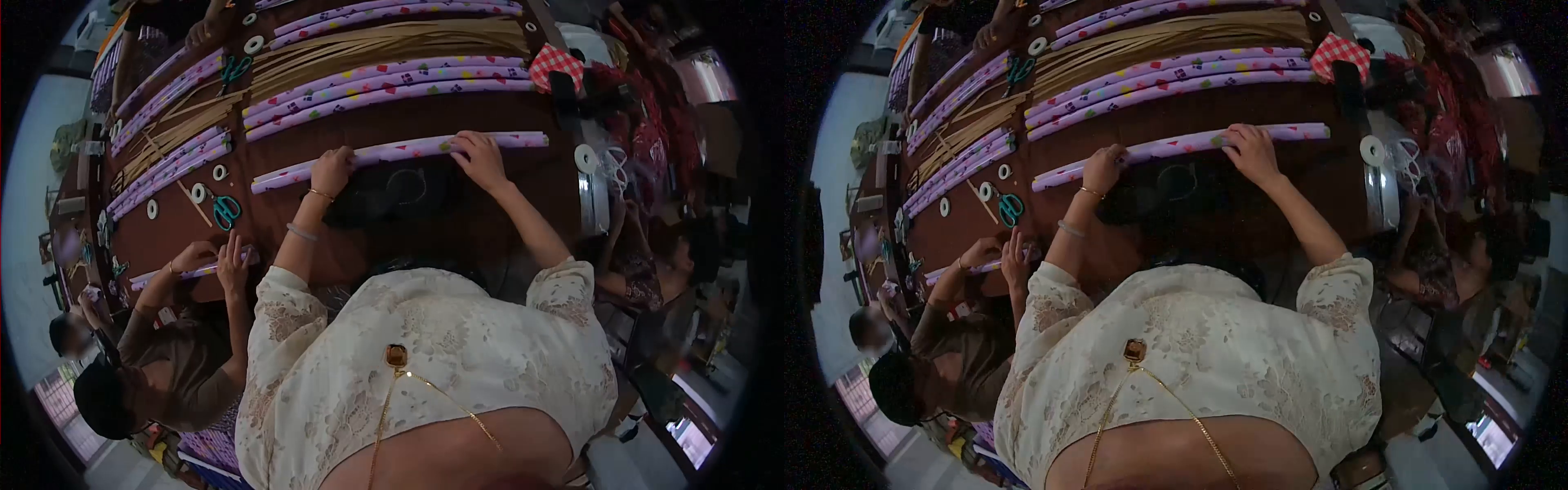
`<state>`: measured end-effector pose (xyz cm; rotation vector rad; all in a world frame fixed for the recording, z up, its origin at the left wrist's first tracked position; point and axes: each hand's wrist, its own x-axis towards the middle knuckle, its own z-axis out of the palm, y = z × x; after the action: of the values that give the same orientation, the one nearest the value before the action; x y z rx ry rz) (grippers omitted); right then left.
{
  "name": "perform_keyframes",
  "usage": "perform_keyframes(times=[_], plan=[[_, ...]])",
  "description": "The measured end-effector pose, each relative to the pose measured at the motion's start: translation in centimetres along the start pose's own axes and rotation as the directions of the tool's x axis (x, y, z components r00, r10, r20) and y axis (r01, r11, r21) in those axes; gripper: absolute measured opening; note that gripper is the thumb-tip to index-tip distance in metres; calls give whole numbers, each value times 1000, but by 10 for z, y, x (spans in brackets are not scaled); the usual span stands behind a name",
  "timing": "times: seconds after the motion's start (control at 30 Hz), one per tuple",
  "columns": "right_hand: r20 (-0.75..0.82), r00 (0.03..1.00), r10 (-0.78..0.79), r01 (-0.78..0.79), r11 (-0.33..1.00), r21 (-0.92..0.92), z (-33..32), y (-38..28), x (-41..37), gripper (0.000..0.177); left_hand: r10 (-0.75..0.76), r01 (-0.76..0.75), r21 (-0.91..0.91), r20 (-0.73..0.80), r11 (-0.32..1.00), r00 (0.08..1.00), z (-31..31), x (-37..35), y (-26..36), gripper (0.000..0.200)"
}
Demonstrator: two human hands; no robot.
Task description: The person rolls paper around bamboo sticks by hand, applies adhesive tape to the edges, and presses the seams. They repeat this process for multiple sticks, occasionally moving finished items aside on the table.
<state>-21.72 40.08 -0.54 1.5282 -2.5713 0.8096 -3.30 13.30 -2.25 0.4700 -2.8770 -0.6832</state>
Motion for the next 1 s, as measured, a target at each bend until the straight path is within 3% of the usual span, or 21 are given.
perform_keyframes(times=[0.1, 0.37, 0.63, 0.83, 0.93, 1.0], plan=[[-1, 998, 58, -58, 996, -61, -1, 18, -13, 27, 68, -68, 17, 15, 998, 998, 0, 3, 0, 21], [-25, 993, 111, -114, 975, -189, 7, 21, -21, 31, 32, -34, 13, 141, 999, 989, -3, 1, 13, 26], [-5, 998, 69, -69, 983, -172, 3, 24, 0, 29, 118, -115, 83, -33, 990, 992, 6, 6, 8, 32], [179, 976, 122, -97, 985, -146, 4, 32, 4, 35, 45, -51, 149, 38, 988, 998, 9, 5, 7, 34], [199, 971, 135, -111, 986, -127, 5, 32, 4, 32, 70, -73, 106, 29, 992, 997, 7, 4, 0, 33], [203, 970, 133, -111, 987, -115, 3, 31, 6, 31, 107, -102, -98, 51, 990, 993, 2, 4, -6, 32]])
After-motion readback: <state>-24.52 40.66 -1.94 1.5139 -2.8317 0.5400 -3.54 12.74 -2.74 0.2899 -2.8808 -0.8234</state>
